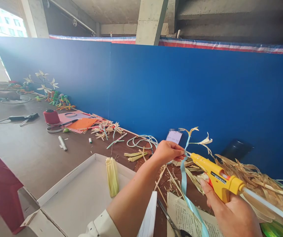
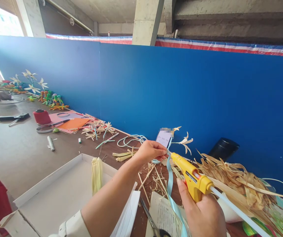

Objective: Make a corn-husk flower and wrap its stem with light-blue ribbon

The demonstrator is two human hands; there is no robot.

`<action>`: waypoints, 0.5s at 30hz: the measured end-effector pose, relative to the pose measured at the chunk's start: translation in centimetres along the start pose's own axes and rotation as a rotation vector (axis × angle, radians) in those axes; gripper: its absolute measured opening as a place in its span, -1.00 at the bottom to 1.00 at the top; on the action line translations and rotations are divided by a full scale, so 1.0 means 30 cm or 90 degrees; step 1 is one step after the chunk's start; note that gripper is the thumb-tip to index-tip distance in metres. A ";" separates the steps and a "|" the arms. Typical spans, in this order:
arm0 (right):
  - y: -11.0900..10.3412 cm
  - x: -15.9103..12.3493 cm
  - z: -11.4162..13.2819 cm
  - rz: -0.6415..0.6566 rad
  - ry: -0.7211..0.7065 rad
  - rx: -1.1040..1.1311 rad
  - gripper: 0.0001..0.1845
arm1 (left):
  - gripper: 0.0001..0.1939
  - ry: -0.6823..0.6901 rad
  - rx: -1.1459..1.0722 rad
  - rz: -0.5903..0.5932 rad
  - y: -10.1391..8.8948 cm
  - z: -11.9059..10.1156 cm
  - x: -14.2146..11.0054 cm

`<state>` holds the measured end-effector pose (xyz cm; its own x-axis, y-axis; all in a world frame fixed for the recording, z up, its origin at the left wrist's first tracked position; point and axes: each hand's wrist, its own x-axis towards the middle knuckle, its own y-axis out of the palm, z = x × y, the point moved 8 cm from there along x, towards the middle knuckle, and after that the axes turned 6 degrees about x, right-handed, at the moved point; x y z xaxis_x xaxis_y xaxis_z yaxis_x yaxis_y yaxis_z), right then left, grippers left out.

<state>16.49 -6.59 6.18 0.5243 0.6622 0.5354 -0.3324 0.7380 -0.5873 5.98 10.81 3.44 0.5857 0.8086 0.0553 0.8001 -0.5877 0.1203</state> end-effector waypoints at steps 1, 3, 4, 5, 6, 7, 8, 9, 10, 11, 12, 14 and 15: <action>0.001 0.001 -0.001 0.004 0.006 0.004 -0.59 | -0.99 0.001 0.000 0.000 0.000 -0.001 -0.001; 0.003 0.001 -0.004 0.008 0.016 0.011 -0.59 | -0.99 0.000 0.004 -0.001 -0.001 -0.004 -0.004; 0.003 0.001 -0.006 0.008 0.021 0.010 -0.59 | -0.99 -0.001 0.008 -0.002 -0.002 -0.006 -0.005; 0.004 0.001 -0.008 0.008 0.027 0.007 -0.59 | -0.99 -0.002 0.012 -0.003 -0.002 -0.007 -0.007; 0.005 0.000 -0.011 0.009 0.033 0.003 -0.58 | -0.99 -0.003 0.014 -0.003 -0.002 -0.009 -0.009; 0.007 -0.001 -0.014 0.014 0.039 -0.004 -0.58 | -0.98 -0.003 0.015 -0.003 -0.002 -0.010 -0.010; 0.009 -0.003 -0.018 0.018 0.045 -0.009 -0.58 | -0.98 -0.002 0.014 -0.003 -0.002 -0.011 -0.011; 0.011 -0.004 -0.021 0.021 0.050 -0.014 -0.58 | -0.98 0.000 0.013 -0.002 -0.001 -0.011 -0.011; 0.011 -0.004 -0.023 0.021 0.052 -0.017 -0.57 | -0.97 0.001 0.012 0.000 0.000 -0.012 -0.010; 0.011 -0.005 -0.025 0.020 0.055 -0.017 -0.57 | -0.97 0.001 0.012 0.001 0.000 -0.011 -0.010; 0.011 -0.005 -0.026 0.018 0.056 -0.015 -0.57 | -0.97 0.000 0.012 0.001 0.000 -0.011 -0.009; 0.012 -0.006 -0.026 0.016 0.059 -0.006 -0.57 | -0.98 -0.004 0.011 0.000 -0.001 -0.009 -0.008; 0.014 -0.006 -0.026 0.018 0.061 0.000 -0.56 | -0.98 -0.005 0.010 -0.002 -0.001 -0.009 -0.007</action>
<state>16.87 -6.50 5.37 0.5870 0.6672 0.4586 -0.3478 0.7193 -0.6014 5.79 10.67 3.68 0.5842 0.8103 0.0468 0.8039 -0.5856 0.1043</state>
